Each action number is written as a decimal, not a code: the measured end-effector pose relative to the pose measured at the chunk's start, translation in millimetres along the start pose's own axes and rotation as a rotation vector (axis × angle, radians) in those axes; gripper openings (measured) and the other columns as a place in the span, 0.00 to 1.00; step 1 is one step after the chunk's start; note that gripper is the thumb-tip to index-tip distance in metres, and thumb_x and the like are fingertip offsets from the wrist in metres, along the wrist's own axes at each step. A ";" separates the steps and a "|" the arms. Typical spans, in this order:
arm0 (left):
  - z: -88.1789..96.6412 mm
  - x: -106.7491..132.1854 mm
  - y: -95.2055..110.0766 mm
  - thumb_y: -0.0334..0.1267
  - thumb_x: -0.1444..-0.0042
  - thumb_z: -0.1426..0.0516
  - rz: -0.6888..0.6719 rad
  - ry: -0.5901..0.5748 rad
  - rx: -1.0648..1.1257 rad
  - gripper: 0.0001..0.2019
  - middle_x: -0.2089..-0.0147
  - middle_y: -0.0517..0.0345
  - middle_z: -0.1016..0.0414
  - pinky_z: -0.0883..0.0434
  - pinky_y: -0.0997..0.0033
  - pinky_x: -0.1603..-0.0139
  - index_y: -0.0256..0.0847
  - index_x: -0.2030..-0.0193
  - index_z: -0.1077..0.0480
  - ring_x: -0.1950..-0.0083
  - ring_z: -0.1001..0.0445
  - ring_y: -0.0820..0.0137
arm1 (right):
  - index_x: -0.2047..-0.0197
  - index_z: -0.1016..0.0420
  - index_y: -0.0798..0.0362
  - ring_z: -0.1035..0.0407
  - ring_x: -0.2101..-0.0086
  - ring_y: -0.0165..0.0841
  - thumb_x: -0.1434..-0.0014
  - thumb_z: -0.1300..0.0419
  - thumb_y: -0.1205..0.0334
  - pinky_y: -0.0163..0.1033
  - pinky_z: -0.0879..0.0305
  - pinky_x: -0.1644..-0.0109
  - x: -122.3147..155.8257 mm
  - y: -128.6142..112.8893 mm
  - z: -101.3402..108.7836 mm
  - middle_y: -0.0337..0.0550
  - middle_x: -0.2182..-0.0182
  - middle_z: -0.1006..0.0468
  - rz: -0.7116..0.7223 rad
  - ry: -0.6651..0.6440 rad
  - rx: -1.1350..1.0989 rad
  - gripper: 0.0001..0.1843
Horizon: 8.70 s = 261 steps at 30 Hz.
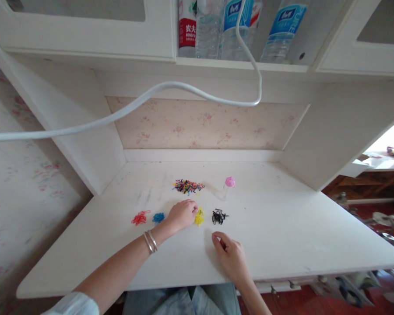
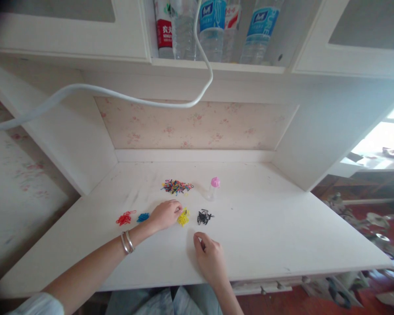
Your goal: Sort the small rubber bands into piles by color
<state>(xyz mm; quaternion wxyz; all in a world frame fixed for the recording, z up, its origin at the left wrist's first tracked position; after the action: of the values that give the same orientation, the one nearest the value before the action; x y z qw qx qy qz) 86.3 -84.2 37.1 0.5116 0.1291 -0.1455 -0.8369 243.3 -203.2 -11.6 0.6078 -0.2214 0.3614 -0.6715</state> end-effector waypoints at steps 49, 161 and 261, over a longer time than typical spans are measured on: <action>30.7 26.1 -19.1 0.40 0.40 0.52 0.005 0.091 0.153 0.14 0.58 0.58 0.22 0.34 0.73 0.54 0.43 0.59 0.26 0.57 0.27 0.70 | 0.62 0.23 0.49 0.35 0.79 0.28 0.40 0.54 0.49 0.31 0.43 0.72 0.6 -4.0 0.7 0.37 0.81 0.28 -0.001 -0.026 0.032 0.21; 60.1 122.5 -139.5 0.45 0.41 0.54 0.563 0.237 -0.144 0.16 0.57 0.56 0.22 0.36 0.71 0.66 0.49 0.60 0.27 0.61 0.25 0.63 | 0.60 0.23 0.46 0.34 0.78 0.29 0.43 0.52 0.43 0.32 0.44 0.72 -33.0 31.6 19.8 0.36 0.79 0.26 -0.174 -0.036 0.159 0.22; 17.1 165.5 -138.5 0.48 0.43 0.49 0.439 0.460 0.515 0.16 0.68 0.59 0.23 0.30 0.75 0.70 0.42 0.58 0.26 0.71 0.27 0.71 | 0.67 0.26 0.48 0.32 0.74 0.27 0.36 0.56 0.55 0.29 0.51 0.72 -109.0 -139.3 -79.2 0.37 0.76 0.24 0.363 -0.238 0.368 0.19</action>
<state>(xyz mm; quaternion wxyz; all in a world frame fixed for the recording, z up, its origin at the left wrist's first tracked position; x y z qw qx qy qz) -106.6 -170.1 -10.2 0.6482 0.4024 -0.2563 -0.5934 111.3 -79.7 58.2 0.7861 -0.1163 0.1932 -0.5755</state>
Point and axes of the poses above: each hand's wrist, its own x-axis away from the middle knuckle, its own z-axis out of the back of the hand, y = z × x, the point moved 4 cm from there along -x, towards the middle knuckle
